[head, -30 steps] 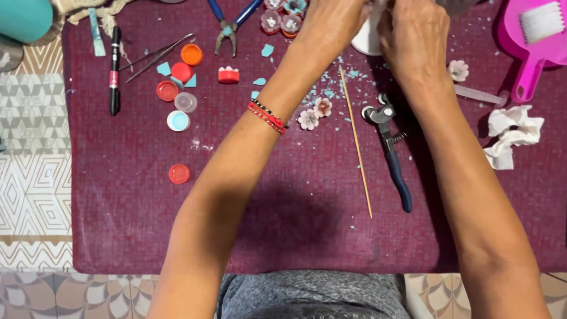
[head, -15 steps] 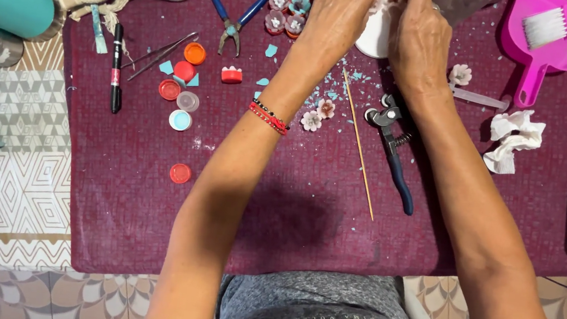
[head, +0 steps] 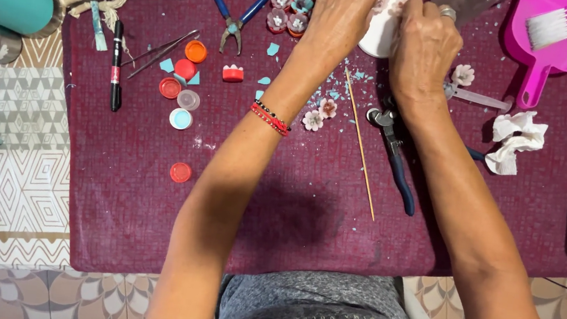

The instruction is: Assembling small decorative craft items using beads and various components

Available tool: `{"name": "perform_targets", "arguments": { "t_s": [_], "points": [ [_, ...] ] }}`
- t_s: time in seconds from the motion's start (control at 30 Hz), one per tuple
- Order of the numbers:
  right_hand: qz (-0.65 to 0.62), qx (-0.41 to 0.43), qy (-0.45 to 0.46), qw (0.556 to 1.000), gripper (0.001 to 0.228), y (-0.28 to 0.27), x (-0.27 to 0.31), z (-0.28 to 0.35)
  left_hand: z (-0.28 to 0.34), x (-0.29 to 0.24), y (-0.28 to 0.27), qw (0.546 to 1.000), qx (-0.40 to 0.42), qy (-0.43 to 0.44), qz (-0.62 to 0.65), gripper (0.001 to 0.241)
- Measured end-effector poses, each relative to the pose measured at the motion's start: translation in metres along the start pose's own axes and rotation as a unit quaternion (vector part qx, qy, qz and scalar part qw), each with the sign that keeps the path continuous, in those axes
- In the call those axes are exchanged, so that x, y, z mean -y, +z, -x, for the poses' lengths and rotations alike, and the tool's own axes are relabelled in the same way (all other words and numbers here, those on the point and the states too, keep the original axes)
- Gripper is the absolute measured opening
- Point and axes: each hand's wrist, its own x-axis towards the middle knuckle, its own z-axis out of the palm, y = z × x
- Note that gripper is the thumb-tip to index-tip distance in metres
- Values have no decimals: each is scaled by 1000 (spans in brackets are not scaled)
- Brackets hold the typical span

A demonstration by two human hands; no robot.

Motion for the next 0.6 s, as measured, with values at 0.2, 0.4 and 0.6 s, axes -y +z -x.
{"name": "perform_targets", "arguments": {
  "t_s": [0.2, 0.4, 0.6],
  "points": [
    [-45, -40, -17, 998, 12, -2, 4, -4, 4, -1, 10, 1000, -1, -22, -14, 15],
    [-67, -39, -55, 995, 14, 1, 2, -6, 1, -7, 4, 999, 13, -37, 0, 16],
    [-170, -22, -38, 984, 10, -36, -21, 2, -2, -9, -2, 998, 42, -51, -10, 16]
  ]
}}
